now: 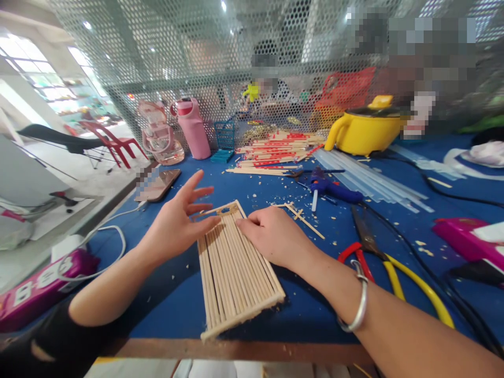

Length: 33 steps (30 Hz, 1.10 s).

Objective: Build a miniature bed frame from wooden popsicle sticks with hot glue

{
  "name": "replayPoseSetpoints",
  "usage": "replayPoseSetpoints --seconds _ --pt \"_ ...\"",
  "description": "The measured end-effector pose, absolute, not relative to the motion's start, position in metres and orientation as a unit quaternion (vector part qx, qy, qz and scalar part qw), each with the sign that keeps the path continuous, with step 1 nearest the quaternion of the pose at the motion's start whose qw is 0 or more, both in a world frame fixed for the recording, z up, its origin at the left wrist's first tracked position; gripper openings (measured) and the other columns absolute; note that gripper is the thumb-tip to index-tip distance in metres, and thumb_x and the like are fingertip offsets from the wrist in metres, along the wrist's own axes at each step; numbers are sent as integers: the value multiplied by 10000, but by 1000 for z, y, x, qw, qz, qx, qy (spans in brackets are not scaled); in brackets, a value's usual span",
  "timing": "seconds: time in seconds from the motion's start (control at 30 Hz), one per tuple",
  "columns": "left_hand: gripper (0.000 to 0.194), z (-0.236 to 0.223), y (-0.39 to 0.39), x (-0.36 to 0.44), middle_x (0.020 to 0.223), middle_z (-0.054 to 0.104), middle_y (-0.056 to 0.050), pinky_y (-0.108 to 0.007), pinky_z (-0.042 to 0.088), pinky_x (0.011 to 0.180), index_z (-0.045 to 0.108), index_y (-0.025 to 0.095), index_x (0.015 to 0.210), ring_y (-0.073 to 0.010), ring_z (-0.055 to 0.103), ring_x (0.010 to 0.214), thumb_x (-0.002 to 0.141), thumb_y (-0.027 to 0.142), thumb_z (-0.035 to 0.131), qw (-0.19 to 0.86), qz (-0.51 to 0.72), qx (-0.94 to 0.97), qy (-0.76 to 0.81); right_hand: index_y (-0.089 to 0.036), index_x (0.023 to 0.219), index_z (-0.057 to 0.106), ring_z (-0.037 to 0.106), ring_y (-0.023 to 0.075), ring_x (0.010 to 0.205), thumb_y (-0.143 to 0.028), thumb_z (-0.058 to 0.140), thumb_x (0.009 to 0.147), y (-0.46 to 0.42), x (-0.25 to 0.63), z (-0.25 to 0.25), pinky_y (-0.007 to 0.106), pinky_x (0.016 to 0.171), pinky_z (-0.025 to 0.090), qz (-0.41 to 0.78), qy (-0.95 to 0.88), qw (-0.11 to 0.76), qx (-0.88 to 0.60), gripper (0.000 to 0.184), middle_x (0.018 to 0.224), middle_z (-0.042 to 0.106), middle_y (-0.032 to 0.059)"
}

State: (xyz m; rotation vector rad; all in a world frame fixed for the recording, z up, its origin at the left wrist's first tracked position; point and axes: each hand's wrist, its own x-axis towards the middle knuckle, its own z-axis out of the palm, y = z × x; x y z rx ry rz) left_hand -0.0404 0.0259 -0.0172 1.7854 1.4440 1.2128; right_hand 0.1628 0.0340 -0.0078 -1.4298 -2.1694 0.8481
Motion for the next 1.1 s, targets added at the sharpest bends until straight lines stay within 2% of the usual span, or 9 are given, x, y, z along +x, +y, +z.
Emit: replayPoseSetpoints --seconds 0.07,0.1,0.2,0.23,0.3,0.4,0.5,0.7,1.1 --pt "755 -8 24 -47 1323 561 -81 -338 481 878 399 288 1391 -213 606 1068 706 219 709 219 515 651 513 -190 488 411 332 75 430 -423 454 886 31 166 -2 249 440 222 296 -785 240 -489 463 455 368 -56" --pt "644 -2 22 -49 1271 585 -76 -323 469 881 466 264 1331 -199 594 1063 729 216 691 188 567 628 499 -191 490 395 333 75 436 -420 452 895 29 168 3 247 445 230 279 -787 274 -476 468 459 352 -59" --pt "129 15 9 -50 831 629 -8 -250 457 746 629 202 945 -126 585 776 830 255 604 128 719 528 434 -200 519 386 342 81 446 -384 462 915 20 176 19 243 461 268 152 -763 437 -451 443 468 334 -62" --pt "125 20 4 -47 695 581 13 -236 443 691 620 191 790 -111 551 680 859 284 573 132 745 512 406 -202 546 420 366 86 456 -356 473 916 18 178 23 241 473 296 96 -746 493 -438 404 483 367 -58" --pt "383 27 -6 -38 577 547 3 -239 434 663 567 173 582 -112 539 624 901 377 507 214 733 543 348 -200 660 533 465 107 521 -296 501 907 20 180 25 240 530 375 8 -718 571 -398 267 570 497 -29" --pt "479 34 -13 -19 643 659 -44 -262 470 632 636 156 693 -147 607 629 821 603 518 484 623 525 319 -205 877 628 609 167 721 -271 513 903 35 179 16 280 669 475 1 -716 600 -357 135 786 647 36" --pt "577 37 -13 -7 826 723 -98 -270 509 682 661 135 852 -189 676 762 737 690 552 607 581 429 332 -211 922 656 650 194 803 -288 508 910 54 176 0 314 739 504 41 -718 583 -378 168 851 690 51" --pt "563 31 -12 4 970 721 -141 -257 529 732 653 112 1084 -189 690 857 816 594 540 667 537 351 379 -222 879 681 647 184 918 -265 513 907 56 163 -21 309 822 499 83 -755 535 -371 175 941 710 50" --pt "253 40 -15 12 862 746 -114 -218 551 674 689 104 941 -154 710 768 893 308 548 657 583 278 387 -191 784 640 600 167 824 -270 515 907 46 164 -18 279 744 455 103 -777 489 -383 192 848 643 55"
